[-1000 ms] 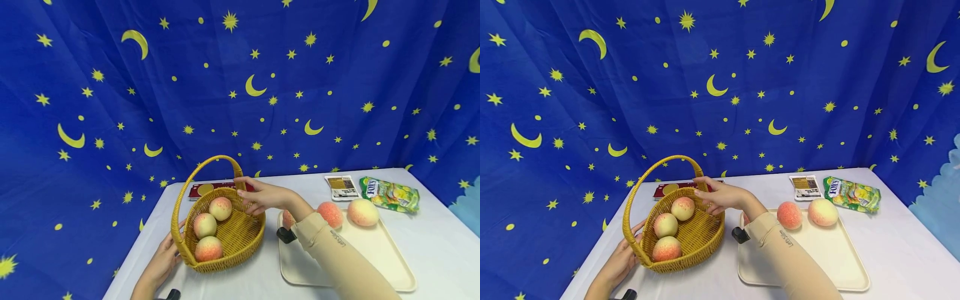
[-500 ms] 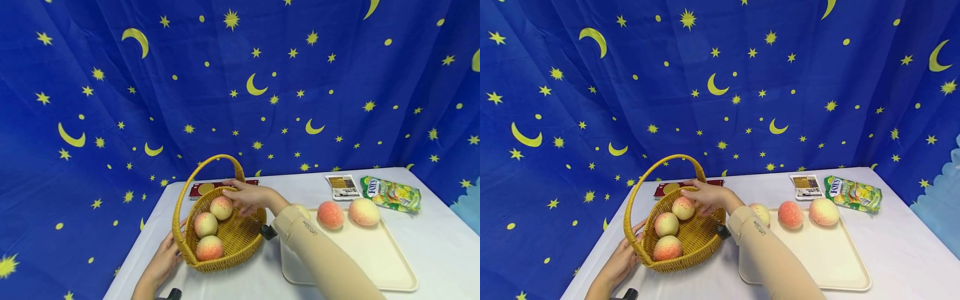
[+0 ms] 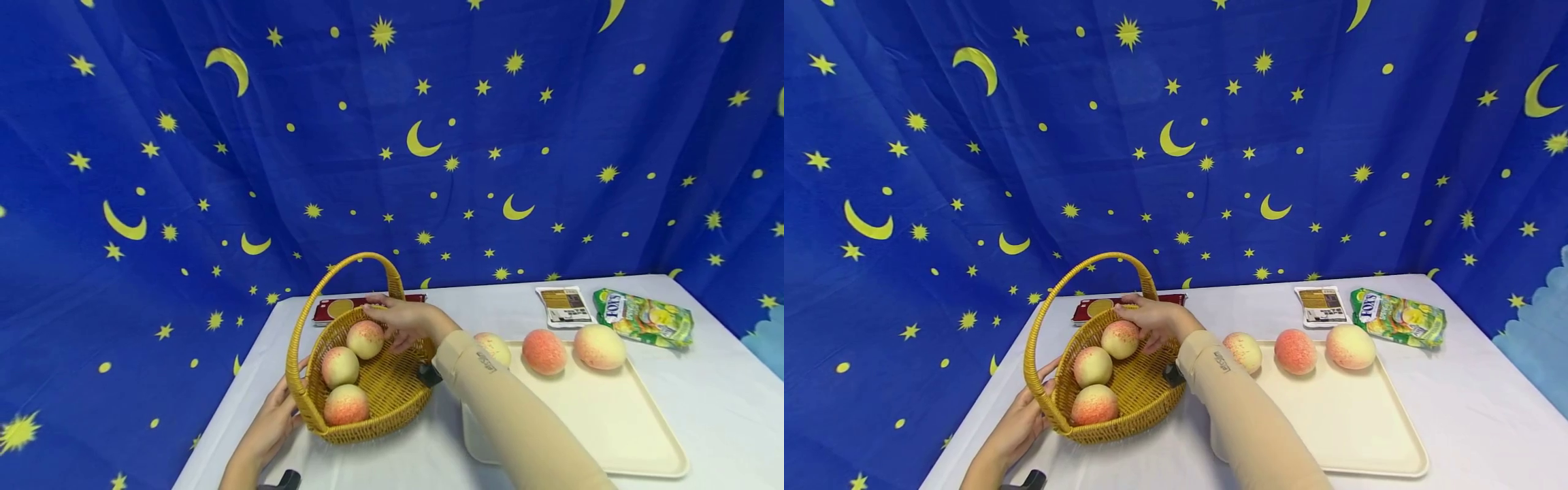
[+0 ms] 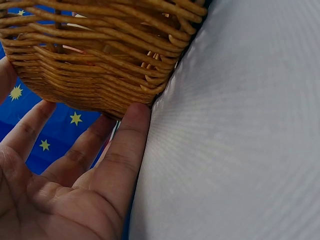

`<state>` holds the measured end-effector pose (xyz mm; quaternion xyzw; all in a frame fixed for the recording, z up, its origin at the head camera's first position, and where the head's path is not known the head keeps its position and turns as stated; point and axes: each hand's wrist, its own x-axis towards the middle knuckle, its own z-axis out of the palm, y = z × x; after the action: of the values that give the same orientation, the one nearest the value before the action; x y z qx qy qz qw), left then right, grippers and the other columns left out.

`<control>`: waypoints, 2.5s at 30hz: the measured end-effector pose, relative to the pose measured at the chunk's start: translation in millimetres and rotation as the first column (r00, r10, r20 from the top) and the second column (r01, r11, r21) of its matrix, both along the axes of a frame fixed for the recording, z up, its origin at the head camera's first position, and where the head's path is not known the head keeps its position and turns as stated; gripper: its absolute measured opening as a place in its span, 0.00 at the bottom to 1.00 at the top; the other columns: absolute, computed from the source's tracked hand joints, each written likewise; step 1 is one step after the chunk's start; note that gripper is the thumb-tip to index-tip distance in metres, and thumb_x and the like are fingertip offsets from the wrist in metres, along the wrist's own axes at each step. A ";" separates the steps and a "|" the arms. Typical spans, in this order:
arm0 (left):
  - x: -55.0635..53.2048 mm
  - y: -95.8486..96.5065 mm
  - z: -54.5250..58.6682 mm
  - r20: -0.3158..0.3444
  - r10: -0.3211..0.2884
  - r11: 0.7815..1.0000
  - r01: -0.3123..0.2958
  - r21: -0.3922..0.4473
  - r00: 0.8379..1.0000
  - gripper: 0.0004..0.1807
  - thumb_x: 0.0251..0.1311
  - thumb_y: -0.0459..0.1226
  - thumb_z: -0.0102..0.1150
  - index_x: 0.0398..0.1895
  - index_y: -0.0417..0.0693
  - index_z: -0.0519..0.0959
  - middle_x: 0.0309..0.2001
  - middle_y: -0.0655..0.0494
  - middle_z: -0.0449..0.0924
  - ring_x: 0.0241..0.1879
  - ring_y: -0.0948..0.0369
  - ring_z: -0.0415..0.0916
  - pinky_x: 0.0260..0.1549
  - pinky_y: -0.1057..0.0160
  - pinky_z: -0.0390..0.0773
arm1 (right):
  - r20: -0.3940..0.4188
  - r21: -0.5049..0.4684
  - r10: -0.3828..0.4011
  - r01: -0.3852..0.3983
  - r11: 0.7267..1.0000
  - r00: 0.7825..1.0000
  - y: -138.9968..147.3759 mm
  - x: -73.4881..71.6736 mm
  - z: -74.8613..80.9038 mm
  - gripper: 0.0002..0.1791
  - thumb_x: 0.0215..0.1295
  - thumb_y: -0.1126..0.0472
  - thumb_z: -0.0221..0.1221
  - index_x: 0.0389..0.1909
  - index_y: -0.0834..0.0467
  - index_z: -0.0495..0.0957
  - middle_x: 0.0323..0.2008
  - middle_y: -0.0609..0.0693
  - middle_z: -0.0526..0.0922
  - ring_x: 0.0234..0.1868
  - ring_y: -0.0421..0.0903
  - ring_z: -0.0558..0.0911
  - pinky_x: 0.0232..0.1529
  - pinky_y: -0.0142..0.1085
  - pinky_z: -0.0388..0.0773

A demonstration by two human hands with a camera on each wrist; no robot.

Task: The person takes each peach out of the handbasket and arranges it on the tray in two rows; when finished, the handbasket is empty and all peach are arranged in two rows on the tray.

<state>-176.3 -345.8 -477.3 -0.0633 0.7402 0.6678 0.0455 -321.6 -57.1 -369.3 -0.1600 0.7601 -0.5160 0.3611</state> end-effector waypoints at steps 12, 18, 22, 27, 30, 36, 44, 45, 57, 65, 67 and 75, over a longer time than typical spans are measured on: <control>-0.3 2.1 -0.9 -0.013 -0.008 1.000 0.008 -0.001 1.000 0.34 0.82 0.48 0.51 0.86 0.59 0.58 0.85 0.43 0.55 0.78 0.41 0.63 0.69 0.34 0.76 | 0.079 0.049 -0.030 0.026 0.998 0.996 -6.7 -1.7 -11.4 0.37 0.84 0.38 0.49 0.87 0.38 0.50 0.71 0.82 0.68 0.69 0.75 0.77 0.62 0.60 0.84; 0.1 1.8 -0.6 -0.013 -0.001 1.000 0.001 -0.001 1.000 0.33 0.82 0.48 0.51 0.86 0.59 0.58 0.85 0.43 0.56 0.78 0.42 0.63 0.69 0.35 0.76 | 0.095 0.034 -0.025 0.022 0.999 0.995 -11.2 -0.4 -11.9 0.37 0.85 0.38 0.49 0.88 0.39 0.50 0.72 0.82 0.68 0.73 0.74 0.73 0.65 0.62 0.82; 0.1 1.9 -0.3 -0.012 0.002 1.000 -0.002 0.000 1.000 0.33 0.82 0.49 0.51 0.86 0.60 0.59 0.85 0.43 0.57 0.78 0.41 0.63 0.69 0.34 0.76 | 0.110 0.017 -0.018 0.017 1.000 0.994 -15.1 -0.4 -14.1 0.37 0.85 0.40 0.49 0.87 0.41 0.51 0.72 0.83 0.66 0.74 0.74 0.71 0.68 0.61 0.80; -0.4 1.8 -0.8 -0.007 -0.006 1.000 0.006 0.001 1.000 0.34 0.82 0.49 0.52 0.86 0.60 0.59 0.85 0.43 0.56 0.79 0.40 0.62 0.69 0.34 0.75 | 0.120 0.019 -0.027 0.025 1.000 0.992 -17.9 -0.2 -20.1 0.36 0.85 0.45 0.52 0.87 0.43 0.54 0.72 0.80 0.67 0.74 0.72 0.72 0.67 0.59 0.81; -0.5 1.0 -0.6 -0.006 -0.002 1.000 0.002 0.002 1.000 0.33 0.82 0.49 0.52 0.86 0.60 0.59 0.85 0.43 0.56 0.79 0.41 0.63 0.70 0.34 0.75 | 0.120 0.029 -0.035 0.032 0.999 0.992 -18.9 -0.1 -21.7 0.36 0.84 0.46 0.54 0.86 0.42 0.55 0.71 0.77 0.69 0.73 0.70 0.73 0.66 0.57 0.82; 0.1 1.4 -1.3 -0.001 0.008 1.000 -0.008 -0.008 1.000 0.33 0.82 0.49 0.51 0.86 0.62 0.59 0.82 0.40 0.62 0.77 0.41 0.66 0.69 0.34 0.76 | 0.125 0.020 -0.046 0.044 0.999 0.991 -17.7 0.7 -23.2 0.33 0.84 0.46 0.55 0.84 0.43 0.59 0.66 0.74 0.72 0.69 0.67 0.77 0.66 0.57 0.82; 0.4 2.6 -1.2 -0.010 0.010 1.000 -0.010 -0.011 1.000 0.32 0.83 0.48 0.51 0.86 0.61 0.60 0.82 0.42 0.63 0.75 0.47 0.68 0.70 0.35 0.75 | 0.110 0.014 -0.052 0.051 0.999 0.993 -16.7 0.2 -25.5 0.26 0.81 0.48 0.60 0.73 0.46 0.65 0.58 0.66 0.74 0.60 0.65 0.82 0.66 0.56 0.83; 0.3 2.7 -1.4 -0.011 0.011 1.000 -0.011 -0.010 1.000 0.32 0.83 0.48 0.51 0.85 0.61 0.60 0.82 0.42 0.64 0.74 0.48 0.69 0.70 0.35 0.75 | 0.106 0.012 -0.052 0.051 0.999 0.993 -16.5 0.1 -25.8 0.25 0.81 0.49 0.61 0.72 0.46 0.65 0.57 0.65 0.74 0.59 0.65 0.83 0.66 0.56 0.83; 0.1 3.6 -1.6 -0.029 0.008 1.000 -0.008 0.000 1.000 0.32 0.83 0.47 0.50 0.85 0.59 0.60 0.82 0.43 0.63 0.69 0.58 0.72 0.70 0.35 0.74 | 0.099 0.014 -0.038 0.037 0.999 0.994 -16.9 -0.1 -24.5 0.27 0.83 0.52 0.58 0.77 0.49 0.64 0.56 0.61 0.78 0.59 0.65 0.85 0.67 0.55 0.82; -1.4 3.4 -1.0 -0.023 -0.016 1.000 0.016 -0.002 1.000 0.33 0.83 0.49 0.51 0.86 0.60 0.59 0.85 0.44 0.58 0.78 0.44 0.63 0.73 0.33 0.71 | 0.050 -0.024 -0.011 0.013 1.000 0.999 -13.9 -0.1 -22.2 0.21 0.81 0.56 0.60 0.69 0.52 0.72 0.54 0.55 0.80 0.46 0.52 0.83 0.64 0.52 0.83; -1.3 3.3 -0.6 -0.020 -0.017 1.000 0.017 -0.004 1.000 0.33 0.83 0.49 0.51 0.86 0.60 0.59 0.85 0.44 0.58 0.79 0.43 0.62 0.72 0.33 0.71 | 0.027 -0.033 0.004 -0.003 0.999 1.000 -12.5 -0.1 -20.5 0.21 0.81 0.56 0.61 0.69 0.53 0.72 0.54 0.55 0.80 0.45 0.52 0.83 0.64 0.53 0.83; -0.1 2.9 -1.3 -0.022 0.003 1.000 -0.003 -0.012 1.000 0.33 0.83 0.48 0.51 0.86 0.59 0.59 0.83 0.42 0.60 0.76 0.49 0.65 0.71 0.34 0.74 | -0.048 -0.047 0.039 -0.041 0.998 0.998 -4.5 0.0 -13.3 0.24 0.81 0.56 0.61 0.72 0.52 0.71 0.60 0.55 0.78 0.40 0.50 0.84 0.58 0.49 0.86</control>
<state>-176.4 -342.9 -478.6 -0.0573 0.7447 0.6639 0.0362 -321.6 -61.6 -382.6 -0.1959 0.7525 -0.5228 0.3494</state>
